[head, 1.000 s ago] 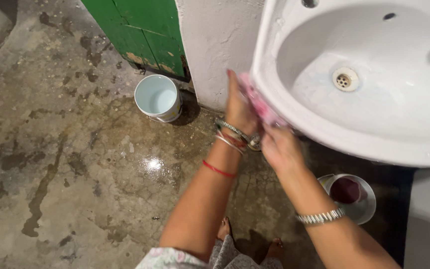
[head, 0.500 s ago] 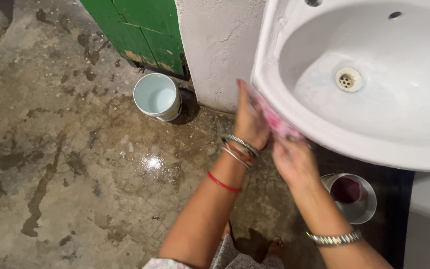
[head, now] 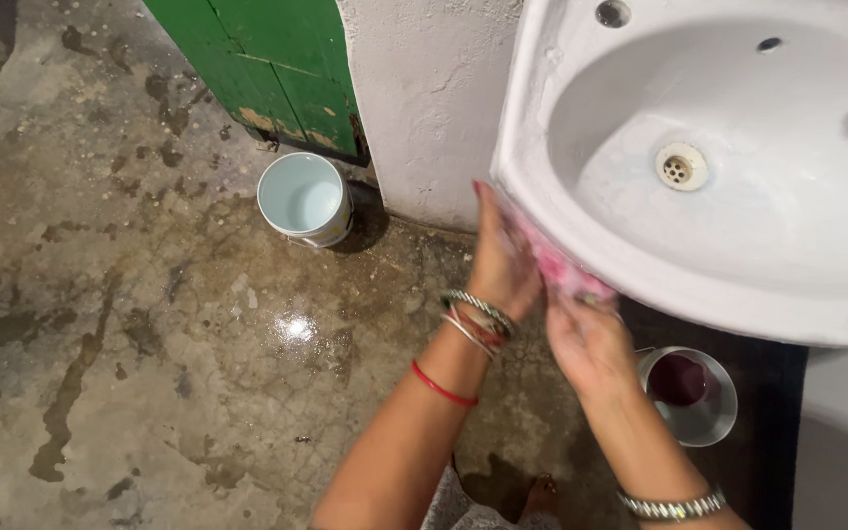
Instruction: The person scrubs a white wall-mounted sink using a colorful sponge, focusing on the basin, rim, and surrounding wall area. The person repeatedly wipes and scrubs different sections of the sink and the wall behind it.
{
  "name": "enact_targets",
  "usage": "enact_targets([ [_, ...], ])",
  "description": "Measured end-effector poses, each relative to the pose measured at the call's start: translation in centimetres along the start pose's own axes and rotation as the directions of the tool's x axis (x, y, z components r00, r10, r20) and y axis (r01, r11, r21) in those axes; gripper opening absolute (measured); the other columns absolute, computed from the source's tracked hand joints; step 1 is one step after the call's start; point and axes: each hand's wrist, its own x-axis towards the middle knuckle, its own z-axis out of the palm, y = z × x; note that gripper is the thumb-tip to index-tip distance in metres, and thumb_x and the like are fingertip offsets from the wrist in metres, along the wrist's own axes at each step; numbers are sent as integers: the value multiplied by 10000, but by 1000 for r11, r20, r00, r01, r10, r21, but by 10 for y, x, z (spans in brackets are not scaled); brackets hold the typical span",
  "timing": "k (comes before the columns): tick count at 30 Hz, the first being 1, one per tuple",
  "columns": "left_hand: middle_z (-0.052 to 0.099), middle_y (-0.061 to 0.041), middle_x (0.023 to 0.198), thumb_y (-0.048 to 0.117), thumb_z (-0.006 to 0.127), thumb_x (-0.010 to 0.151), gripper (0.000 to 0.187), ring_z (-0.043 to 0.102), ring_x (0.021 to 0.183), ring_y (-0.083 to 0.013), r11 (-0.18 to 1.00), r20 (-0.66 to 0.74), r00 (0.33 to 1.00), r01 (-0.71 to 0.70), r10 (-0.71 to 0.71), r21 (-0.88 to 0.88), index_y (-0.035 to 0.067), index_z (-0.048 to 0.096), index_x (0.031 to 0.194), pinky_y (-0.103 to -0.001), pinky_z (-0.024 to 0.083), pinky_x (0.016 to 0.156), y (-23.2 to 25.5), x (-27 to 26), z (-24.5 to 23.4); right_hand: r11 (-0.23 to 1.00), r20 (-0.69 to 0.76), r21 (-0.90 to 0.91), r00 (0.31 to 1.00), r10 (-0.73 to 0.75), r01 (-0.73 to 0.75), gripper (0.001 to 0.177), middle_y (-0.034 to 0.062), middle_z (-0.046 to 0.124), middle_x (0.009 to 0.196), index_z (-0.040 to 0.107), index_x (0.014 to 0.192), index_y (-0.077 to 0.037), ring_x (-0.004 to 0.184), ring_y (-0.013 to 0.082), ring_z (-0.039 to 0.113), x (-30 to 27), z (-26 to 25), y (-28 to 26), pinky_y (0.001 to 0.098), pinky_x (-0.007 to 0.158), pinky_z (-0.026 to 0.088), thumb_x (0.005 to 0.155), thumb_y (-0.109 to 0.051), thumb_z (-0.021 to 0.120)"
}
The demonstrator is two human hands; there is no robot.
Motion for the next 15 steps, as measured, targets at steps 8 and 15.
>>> enact_targets([
  [8,467,-274,1524,848,143,909,1112,411,1463,-398,999,150,988,-37,36,3,-35,312,1563,-587,335,1177,27,22,-23,998,123,64,992,-14,6,533,151,571,1359,555,1286,-50,1293,305,568,36,15,26,458,1134,499,849,251,506],
  [15,499,-187,1520,837,173,885,1014,413,1471,-343,997,64,995,74,-74,9,81,384,1527,-538,325,1215,-6,-3,-11,1000,4,12,1000,-5,5,559,171,571,1445,577,1309,-33,1362,316,557,-12,-7,-7,450,1158,477,812,218,521],
])
